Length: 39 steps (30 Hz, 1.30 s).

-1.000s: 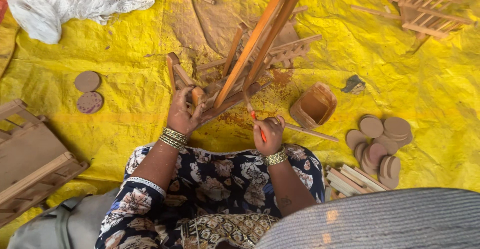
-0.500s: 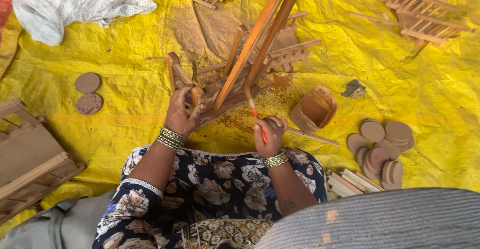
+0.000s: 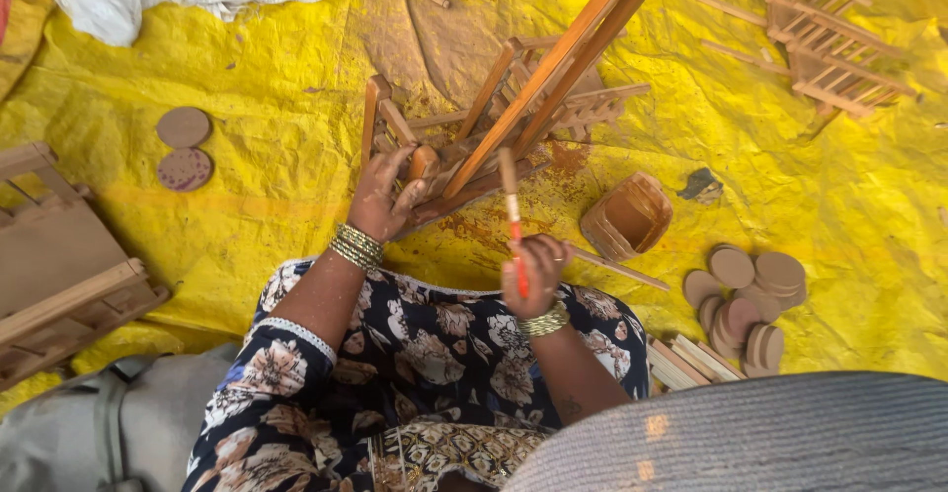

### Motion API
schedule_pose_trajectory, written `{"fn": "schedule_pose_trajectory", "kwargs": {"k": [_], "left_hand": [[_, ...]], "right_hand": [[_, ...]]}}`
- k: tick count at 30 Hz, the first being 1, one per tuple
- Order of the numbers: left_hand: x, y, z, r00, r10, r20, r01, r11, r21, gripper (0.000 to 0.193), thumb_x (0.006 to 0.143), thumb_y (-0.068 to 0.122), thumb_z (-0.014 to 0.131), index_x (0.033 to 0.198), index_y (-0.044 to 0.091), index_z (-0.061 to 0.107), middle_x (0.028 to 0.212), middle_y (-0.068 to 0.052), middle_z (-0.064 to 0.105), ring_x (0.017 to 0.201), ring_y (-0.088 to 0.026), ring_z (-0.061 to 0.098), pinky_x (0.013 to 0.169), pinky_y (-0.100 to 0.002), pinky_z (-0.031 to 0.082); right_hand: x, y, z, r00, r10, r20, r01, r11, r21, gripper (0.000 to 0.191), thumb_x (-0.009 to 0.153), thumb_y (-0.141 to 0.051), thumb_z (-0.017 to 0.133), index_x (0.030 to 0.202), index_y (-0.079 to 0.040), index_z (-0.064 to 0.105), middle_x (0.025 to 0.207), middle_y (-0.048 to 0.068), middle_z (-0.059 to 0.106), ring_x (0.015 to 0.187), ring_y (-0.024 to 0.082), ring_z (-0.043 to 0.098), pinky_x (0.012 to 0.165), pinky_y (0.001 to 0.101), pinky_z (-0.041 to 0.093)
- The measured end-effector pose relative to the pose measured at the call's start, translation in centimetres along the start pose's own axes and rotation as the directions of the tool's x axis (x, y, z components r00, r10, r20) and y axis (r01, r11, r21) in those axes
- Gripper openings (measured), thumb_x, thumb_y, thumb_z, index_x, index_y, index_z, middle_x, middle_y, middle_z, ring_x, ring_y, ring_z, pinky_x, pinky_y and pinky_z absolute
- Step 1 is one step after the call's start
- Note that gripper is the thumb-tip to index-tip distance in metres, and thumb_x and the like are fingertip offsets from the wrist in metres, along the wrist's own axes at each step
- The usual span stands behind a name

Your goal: The person sits on a tarp-covered floor and paints small wooden furniture pieces, including a miniature chair and a small wooden stand, using a brush dipped from a container of brown stain. They hold and turn each piece to coat different surfaces and reach the rails and legs.

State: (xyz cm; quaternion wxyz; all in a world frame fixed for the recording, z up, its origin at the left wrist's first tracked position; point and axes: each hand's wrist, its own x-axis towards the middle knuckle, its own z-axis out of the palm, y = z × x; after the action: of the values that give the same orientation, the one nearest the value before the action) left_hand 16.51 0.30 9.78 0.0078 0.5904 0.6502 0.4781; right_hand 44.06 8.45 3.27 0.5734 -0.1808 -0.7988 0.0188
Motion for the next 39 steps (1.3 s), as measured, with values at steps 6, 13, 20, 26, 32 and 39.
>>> {"fn": "schedule_pose_trajectory", "kwargs": {"k": [6,13,20,26,32,39], "left_hand": [[0.1,0.7,-0.4,0.999,-0.041,0.013,0.042,0.996,-0.075,0.053,0.100,0.025,0.069,0.148,0.012,0.051,0.126,-0.023,0.061,0.115,-0.041,0.061,0.098,-0.048,0.051],[-0.1,0.4,-0.8,0.994,-0.065,0.087,0.068,0.997,-0.028,0.062,0.096,0.018,0.071,0.154,0.016,0.046,0.126,-0.022,0.061,0.113,-0.040,0.062,0.094,-0.048,0.052],[-0.1,0.4,-0.9,0.990,-0.069,0.124,0.070,0.998,-0.007,0.075,0.090,0.010,0.073,0.157,0.020,0.040,0.123,-0.022,0.061,0.113,-0.040,0.062,0.096,-0.047,0.053],[-0.4,0.3,-1.6,0.975,-0.084,0.206,0.086,0.996,-0.003,0.095,0.077,-0.008,0.061,0.161,0.021,0.029,0.132,-0.024,0.057,0.118,-0.044,0.059,0.098,-0.045,0.053],[-0.5,0.4,-1.9,0.975,-0.076,0.208,0.094,0.993,-0.075,0.100,0.073,-0.013,0.055,0.162,0.024,0.030,0.134,-0.024,0.056,0.123,-0.043,0.059,0.103,-0.043,0.053],[-0.5,0.2,-2.0,0.977,-0.068,0.203,0.084,0.994,-0.068,0.097,0.076,-0.011,0.056,0.162,0.026,0.029,0.138,-0.025,0.055,0.121,-0.044,0.060,0.100,-0.044,0.055]], "right_hand": [[-1.0,-2.8,4.0,0.905,0.085,0.418,-0.054,0.995,-0.085,0.028,0.097,-0.027,0.058,0.118,-0.015,0.072,0.106,0.001,0.073,0.108,0.020,0.062,0.108,0.0472,0.026],[-3.5,-1.2,2.0,0.928,-0.045,0.369,0.044,0.999,0.010,0.026,0.099,-0.032,0.055,0.114,-0.020,0.072,0.103,-0.001,0.075,0.105,0.019,0.062,0.107,0.0472,0.027],[-3.3,-1.4,5.2,0.887,0.113,0.447,-0.042,0.985,-0.164,0.040,0.099,-0.035,0.055,0.128,-0.010,0.067,0.107,0.008,0.073,0.111,0.025,0.060,0.106,0.0480,0.028],[-3.6,-3.0,1.7,0.830,-0.026,0.558,0.052,0.998,-0.031,0.036,0.095,-0.029,0.061,0.126,-0.013,0.070,0.111,0.004,0.072,0.115,0.023,0.061,0.113,0.0503,0.022],[-2.2,-3.7,2.7,0.937,-0.015,0.350,0.054,0.993,-0.102,0.036,0.099,-0.032,0.060,0.126,-0.010,0.070,0.114,0.005,0.070,0.116,0.025,0.059,0.112,0.0485,0.018],[-2.3,-4.1,2.7,0.745,0.044,0.666,-0.005,0.998,-0.060,0.038,0.097,-0.034,0.055,0.122,-0.012,0.073,0.108,0.004,0.072,0.116,0.024,0.060,0.113,0.0501,0.017]]}}
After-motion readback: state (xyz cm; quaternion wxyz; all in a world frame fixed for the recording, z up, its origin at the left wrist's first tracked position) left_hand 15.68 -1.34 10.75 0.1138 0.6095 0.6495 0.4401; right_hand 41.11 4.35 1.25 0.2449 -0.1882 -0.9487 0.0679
